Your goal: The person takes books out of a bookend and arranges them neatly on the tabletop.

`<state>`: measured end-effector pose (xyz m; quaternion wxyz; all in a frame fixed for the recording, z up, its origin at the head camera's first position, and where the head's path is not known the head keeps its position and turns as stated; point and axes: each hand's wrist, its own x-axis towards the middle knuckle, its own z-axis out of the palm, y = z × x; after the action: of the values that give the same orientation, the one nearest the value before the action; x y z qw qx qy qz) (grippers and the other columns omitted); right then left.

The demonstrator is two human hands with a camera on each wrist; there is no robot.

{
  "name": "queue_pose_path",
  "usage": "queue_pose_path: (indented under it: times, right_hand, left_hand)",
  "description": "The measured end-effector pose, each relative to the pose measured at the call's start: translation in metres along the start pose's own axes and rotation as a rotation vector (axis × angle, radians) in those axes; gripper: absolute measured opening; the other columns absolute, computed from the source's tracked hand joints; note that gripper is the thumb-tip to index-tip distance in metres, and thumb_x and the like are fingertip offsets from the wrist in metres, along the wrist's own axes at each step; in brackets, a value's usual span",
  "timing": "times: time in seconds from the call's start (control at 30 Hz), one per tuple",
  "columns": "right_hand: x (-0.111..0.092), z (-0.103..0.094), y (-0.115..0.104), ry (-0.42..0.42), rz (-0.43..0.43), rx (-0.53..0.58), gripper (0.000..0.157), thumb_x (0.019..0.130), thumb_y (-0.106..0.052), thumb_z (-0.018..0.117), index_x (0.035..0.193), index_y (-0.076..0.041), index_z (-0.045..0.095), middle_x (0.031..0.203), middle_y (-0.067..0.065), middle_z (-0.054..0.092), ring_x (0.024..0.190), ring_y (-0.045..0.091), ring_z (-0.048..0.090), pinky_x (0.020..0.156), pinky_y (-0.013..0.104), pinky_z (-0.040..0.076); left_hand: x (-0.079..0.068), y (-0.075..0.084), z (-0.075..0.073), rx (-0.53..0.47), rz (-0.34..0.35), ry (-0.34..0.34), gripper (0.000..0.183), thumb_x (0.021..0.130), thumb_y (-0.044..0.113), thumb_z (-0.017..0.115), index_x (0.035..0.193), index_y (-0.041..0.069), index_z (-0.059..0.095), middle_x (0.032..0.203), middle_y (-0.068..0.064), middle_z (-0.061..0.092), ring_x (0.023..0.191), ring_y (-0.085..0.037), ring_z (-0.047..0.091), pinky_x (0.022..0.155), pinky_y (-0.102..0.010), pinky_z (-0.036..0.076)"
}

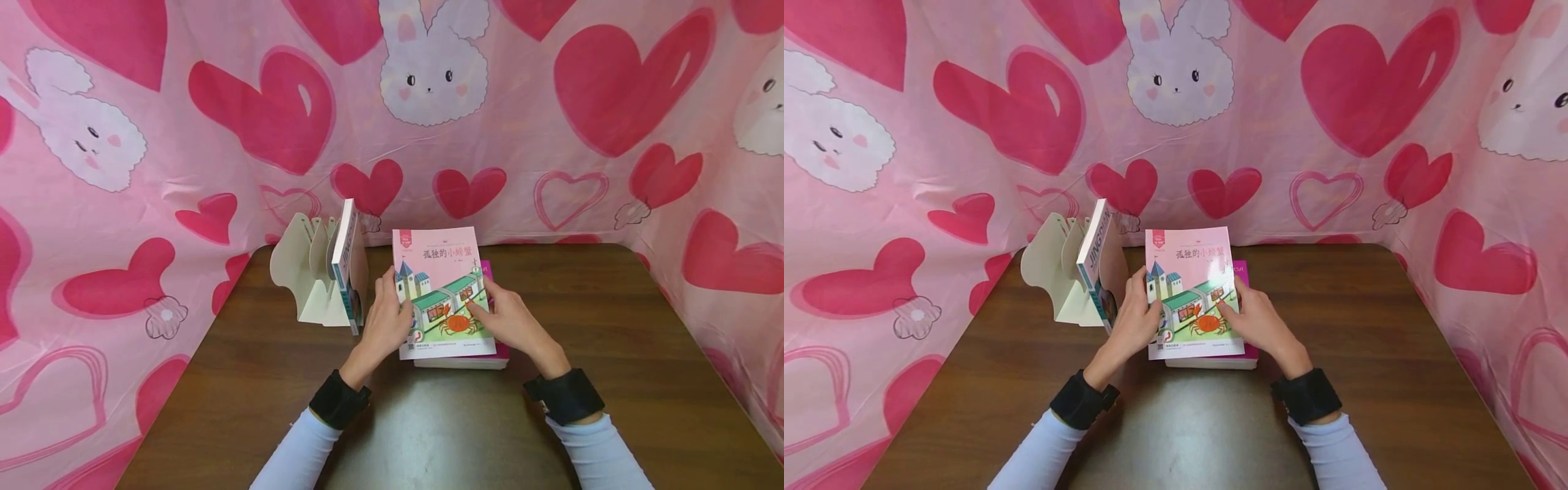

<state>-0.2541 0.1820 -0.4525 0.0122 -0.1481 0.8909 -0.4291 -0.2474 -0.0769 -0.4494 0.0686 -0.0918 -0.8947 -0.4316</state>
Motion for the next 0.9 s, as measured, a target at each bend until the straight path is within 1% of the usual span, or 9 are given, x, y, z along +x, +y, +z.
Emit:
queue_pose_path:
  times: [0.13, 0.2, 0.33, 0.43, 0.53, 0.6, 0.67, 0.8, 0.9]
  right_hand:
    - [0.000, -0.003, 0.000, -0.010, 0.013, 0.006, 0.067, 0.101, -0.025, 0.071, 0.154, 0.005, 0.041, 0.117, 0.017, 0.069, 0.090, 0.024, 0.065, 0.078, 0.036, 0.058]
    - [-0.001, -0.005, 0.001, -0.009, 0.013, 0.001, 0.067, 0.101, -0.024, 0.071, 0.153, 0.006, 0.042, 0.116, 0.018, 0.069, 0.090, 0.025, 0.066, 0.077, 0.036, 0.059]
    - [-0.001, -0.006, 0.003, 0.008, -0.018, -0.031, 0.067, 0.099, -0.020, 0.072, 0.152, 0.008, 0.042, 0.115, 0.019, 0.070, 0.088, 0.025, 0.065, 0.076, 0.038, 0.058]
    - [-0.002, -0.007, 0.004, 0.011, -0.034, -0.042, 0.067, 0.099, -0.018, 0.071, 0.153, 0.009, 0.040, 0.116, 0.020, 0.070, 0.089, 0.026, 0.065, 0.079, 0.041, 0.058]
    - [-0.002, -0.007, 0.004, 0.008, -0.031, -0.044, 0.066, 0.099, -0.017, 0.070, 0.152, 0.008, 0.041, 0.120, 0.022, 0.069, 0.092, 0.028, 0.066, 0.084, 0.047, 0.060]
    - [-0.002, -0.008, 0.004, 0.007, -0.029, -0.046, 0.064, 0.100, -0.017, 0.070, 0.152, 0.008, 0.042, 0.121, 0.022, 0.069, 0.092, 0.029, 0.066, 0.086, 0.049, 0.060]
    - [-0.002, -0.008, 0.005, 0.002, -0.021, -0.042, 0.062, 0.100, -0.017, 0.070, 0.151, 0.007, 0.044, 0.119, 0.021, 0.069, 0.090, 0.027, 0.066, 0.084, 0.047, 0.060]
    - [-0.002, -0.010, 0.006, -0.015, -0.002, -0.022, 0.061, 0.100, -0.020, 0.071, 0.149, 0.006, 0.045, 0.111, 0.016, 0.071, 0.084, 0.023, 0.066, 0.076, 0.037, 0.058]
    - [-0.002, -0.011, 0.008, -0.022, 0.000, -0.020, 0.060, 0.100, -0.021, 0.072, 0.147, 0.006, 0.047, 0.107, 0.014, 0.071, 0.084, 0.022, 0.066, 0.075, 0.036, 0.057]
  left_hand:
    - [0.003, 0.000, 0.002, 0.019, 0.004, -0.013, 0.072, 0.104, 0.014, 0.054, 0.165, 0.002, 0.019, 0.140, -0.020, 0.043, 0.091, -0.028, 0.057, 0.065, -0.035, 0.046]
    - [0.005, 0.000, 0.003, 0.023, 0.003, -0.023, 0.071, 0.104, 0.014, 0.054, 0.165, 0.001, 0.020, 0.139, -0.020, 0.044, 0.091, -0.028, 0.055, 0.065, -0.034, 0.045]
    - [0.007, 0.000, 0.005, 0.026, -0.002, -0.041, 0.071, 0.104, 0.014, 0.053, 0.165, 0.000, 0.020, 0.134, -0.019, 0.045, 0.086, -0.027, 0.054, 0.062, -0.034, 0.042]
    - [0.008, -0.001, 0.007, 0.034, -0.005, -0.048, 0.071, 0.104, 0.014, 0.053, 0.165, -0.001, 0.020, 0.133, -0.019, 0.045, 0.084, -0.026, 0.053, 0.062, -0.033, 0.041]
    - [0.008, -0.003, 0.009, 0.035, -0.010, -0.058, 0.071, 0.104, 0.014, 0.052, 0.166, 0.000, 0.020, 0.134, -0.019, 0.046, 0.083, -0.025, 0.053, 0.063, -0.033, 0.042]
    - [0.009, -0.003, 0.009, 0.032, -0.015, -0.067, 0.071, 0.105, 0.014, 0.052, 0.166, 0.001, 0.019, 0.134, -0.019, 0.046, 0.083, -0.025, 0.053, 0.064, -0.034, 0.043]
    - [0.010, -0.003, 0.010, 0.026, -0.018, -0.074, 0.071, 0.105, 0.014, 0.052, 0.167, 0.001, 0.019, 0.135, -0.019, 0.046, 0.083, -0.025, 0.053, 0.066, -0.034, 0.044]
    - [0.012, -0.003, 0.011, 0.024, -0.020, -0.084, 0.070, 0.105, 0.014, 0.052, 0.166, 0.000, 0.020, 0.136, -0.020, 0.046, 0.083, -0.025, 0.054, 0.065, -0.034, 0.045]
    - [0.014, -0.004, 0.013, 0.033, -0.022, -0.098, 0.069, 0.105, 0.013, 0.051, 0.166, -0.002, 0.020, 0.135, -0.021, 0.046, 0.081, -0.025, 0.054, 0.064, -0.034, 0.044]
